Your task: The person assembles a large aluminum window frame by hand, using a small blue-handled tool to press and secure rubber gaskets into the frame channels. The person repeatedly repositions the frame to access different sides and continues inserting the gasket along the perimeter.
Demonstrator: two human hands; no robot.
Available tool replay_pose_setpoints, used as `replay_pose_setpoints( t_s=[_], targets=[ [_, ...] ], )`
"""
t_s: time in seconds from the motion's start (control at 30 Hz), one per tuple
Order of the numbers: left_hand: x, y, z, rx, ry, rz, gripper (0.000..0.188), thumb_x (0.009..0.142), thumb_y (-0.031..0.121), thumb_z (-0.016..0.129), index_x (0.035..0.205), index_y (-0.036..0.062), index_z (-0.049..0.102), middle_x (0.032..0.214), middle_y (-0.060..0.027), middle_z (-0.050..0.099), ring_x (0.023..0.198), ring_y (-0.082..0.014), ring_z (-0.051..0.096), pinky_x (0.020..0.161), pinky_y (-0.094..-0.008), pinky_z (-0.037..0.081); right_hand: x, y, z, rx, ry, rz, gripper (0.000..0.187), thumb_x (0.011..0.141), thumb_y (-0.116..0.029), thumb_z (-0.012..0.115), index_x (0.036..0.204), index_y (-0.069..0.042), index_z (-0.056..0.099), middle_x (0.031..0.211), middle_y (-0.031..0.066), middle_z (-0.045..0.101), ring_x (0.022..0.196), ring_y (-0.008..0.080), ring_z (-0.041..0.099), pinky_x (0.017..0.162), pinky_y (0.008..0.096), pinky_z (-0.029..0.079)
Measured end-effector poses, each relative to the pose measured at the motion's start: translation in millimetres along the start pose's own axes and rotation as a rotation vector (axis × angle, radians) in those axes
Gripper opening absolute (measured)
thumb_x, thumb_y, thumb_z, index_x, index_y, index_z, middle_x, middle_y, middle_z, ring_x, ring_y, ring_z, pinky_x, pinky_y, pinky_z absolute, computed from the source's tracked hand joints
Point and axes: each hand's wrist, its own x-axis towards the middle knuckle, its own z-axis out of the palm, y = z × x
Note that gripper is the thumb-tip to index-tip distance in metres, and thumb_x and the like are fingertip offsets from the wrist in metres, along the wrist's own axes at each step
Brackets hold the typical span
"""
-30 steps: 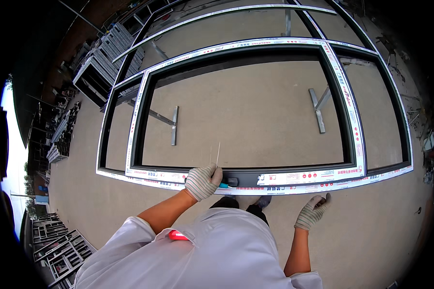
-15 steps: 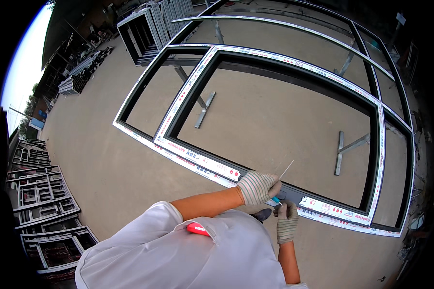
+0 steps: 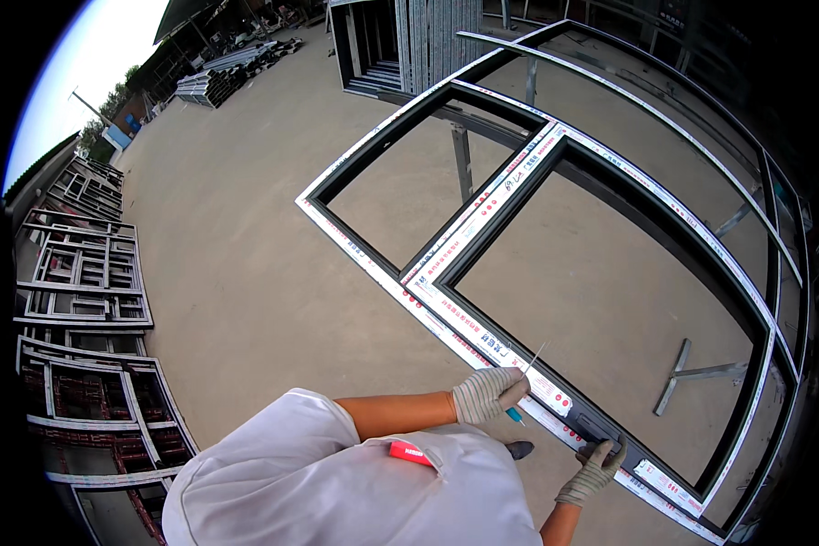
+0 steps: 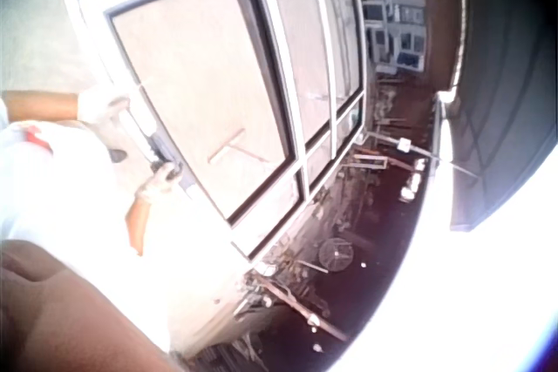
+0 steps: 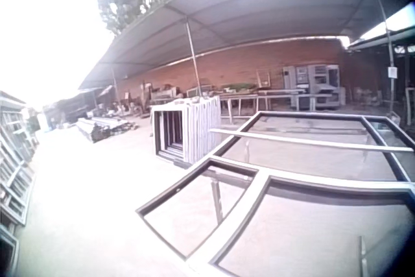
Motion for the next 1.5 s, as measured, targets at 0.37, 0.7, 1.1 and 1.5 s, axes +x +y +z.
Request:
replay_pose_setpoints(
  t_s=[0.37, 0.7, 1.1, 1.5],
  targets=[
    [-67, -62, -89, -0.2, 0.502, -0.31, 0.034, 0.111, 0.028, 0.052, 0.121, -0.0001, 0.067, 0.093, -0.0109, 0.071, 0.086, -0.017, 0.066, 0.083, -0.0341, 0.055, 40, 15, 4, 0.194, 0.16, 0.274, 0.044, 0.1, -0.042, 0.068, 0.139, -0.027, 0.054, 0.122, 0.0063, 0.072, 0.099, 0.0267, 0.067, 0.086, 0.0468, 0.046],
    [-85, -126, -106, -0.384, 0.94, -0.424, 0.032, 0.11, 0.026, 0.047, 0.118, 0.0007, 0.065, 0.082, -0.0052, 0.058, 0.072, -0.0123, 0.054, 0.061, -0.032, 0.048, 40, 6, 19, 0.469, 0.103, 0.254, 0.021, 0.098, -0.029, 0.069, 0.118, -0.027, 0.065, 0.11, -0.0004, 0.073, 0.091, 0.0202, 0.07, 0.065, 0.033, 0.053],
    [-46, -100, -138, -0.886, 1.026, -0.568, 0.056, 0.103, 0.061, 0.056, 0.106, 0.0047, 0.063, 0.059, 0.0011, 0.045, 0.047, -0.015, 0.049, 0.043, -0.0311, 0.042, 0, -68, 9, 0.504, 0.085, 0.198, 0.033, 0.095, -0.031, 0.073, 0.126, -0.026, 0.063, 0.108, 0.0026, 0.07, 0.086, 0.0232, 0.072, 0.055, 0.0281, 0.049],
    [-64, -87, -199, -0.566, 0.718, -0.732, 0.059, 0.102, 0.055, 0.061, 0.11, -0.0029, 0.066, 0.054, 0.0027, 0.037, 0.044, -0.0123, 0.043, 0.042, -0.0309, 0.034, -12, -173, 21, 0.507, 0.073, -0.071, 0.034, 0.098, -0.026, 0.071, 0.13, -0.015, 0.064, 0.098, 0.0118, 0.075, 0.076, 0.024, 0.076, 0.05, 0.026, 0.054]
  ],
)
